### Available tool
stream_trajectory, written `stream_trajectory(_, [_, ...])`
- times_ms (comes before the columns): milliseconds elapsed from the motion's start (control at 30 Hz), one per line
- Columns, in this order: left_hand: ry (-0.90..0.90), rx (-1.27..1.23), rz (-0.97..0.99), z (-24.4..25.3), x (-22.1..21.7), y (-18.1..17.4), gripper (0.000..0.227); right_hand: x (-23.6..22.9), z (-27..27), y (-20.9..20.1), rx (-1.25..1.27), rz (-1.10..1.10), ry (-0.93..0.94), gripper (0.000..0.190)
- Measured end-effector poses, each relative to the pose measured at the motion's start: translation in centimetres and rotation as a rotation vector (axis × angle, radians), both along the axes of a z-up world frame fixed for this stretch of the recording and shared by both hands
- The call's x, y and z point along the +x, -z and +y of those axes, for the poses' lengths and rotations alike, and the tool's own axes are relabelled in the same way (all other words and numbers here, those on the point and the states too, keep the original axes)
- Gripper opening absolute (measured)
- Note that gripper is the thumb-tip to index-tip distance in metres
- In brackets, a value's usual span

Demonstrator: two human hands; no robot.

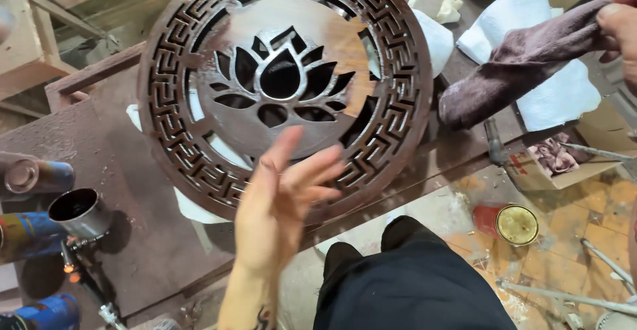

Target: Cleaning a wooden decorative panel and applying a stain or finish coat using a cloth.

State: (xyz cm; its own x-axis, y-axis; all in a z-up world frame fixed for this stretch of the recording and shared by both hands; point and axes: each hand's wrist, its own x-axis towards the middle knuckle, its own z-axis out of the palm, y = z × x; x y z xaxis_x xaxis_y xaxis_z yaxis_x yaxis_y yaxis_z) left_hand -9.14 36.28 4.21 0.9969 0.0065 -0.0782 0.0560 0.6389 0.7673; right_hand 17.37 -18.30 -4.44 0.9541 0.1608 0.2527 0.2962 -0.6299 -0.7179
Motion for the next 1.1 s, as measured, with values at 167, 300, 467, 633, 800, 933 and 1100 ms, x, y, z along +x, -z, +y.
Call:
stream_trajectory(167, [0.29,-0.746,0.076,-8.5,3.0,1.7,0.073,-1.9,2.8,-2.9,0.129,0.038,-0.006,0.028])
stream_trajectory(300, [0.294,-0.796,0.103,-16.5,6.0,3.5,0.074,-2.1,3.5,-5.9,0.269,0.072,0.06,0.019])
stream_trajectory(467, [0.274,-0.922,0.111,-25.3,9.5,5.8,0.061,-1.2,4.5,-9.6,0.112,0.101,-0.043,0.014])
stream_trajectory(633, [0.121,-0.486,0.341,-30.5,12.3,7.3,0.06,2.6,1.8,-4.8,-0.021,0.385,-0.23,0.034])
stream_trajectory(800, [-0.032,0.347,0.527,-33.0,13.5,11.7,0.041,4.5,-2.1,1.0,-0.326,0.225,-0.308,0.028])
stream_trajectory(933, [-0.024,0.177,0.534,-34.0,14.4,13.2,0.043,4.0,-1.6,4.3,-0.358,0.302,-0.38,0.032])
stream_trajectory(1100, [-0.046,-0.159,0.414,-34.0,14.8,13.3,0.044,1.5,0.8,2.9,-0.005,0.498,-0.356,0.025])
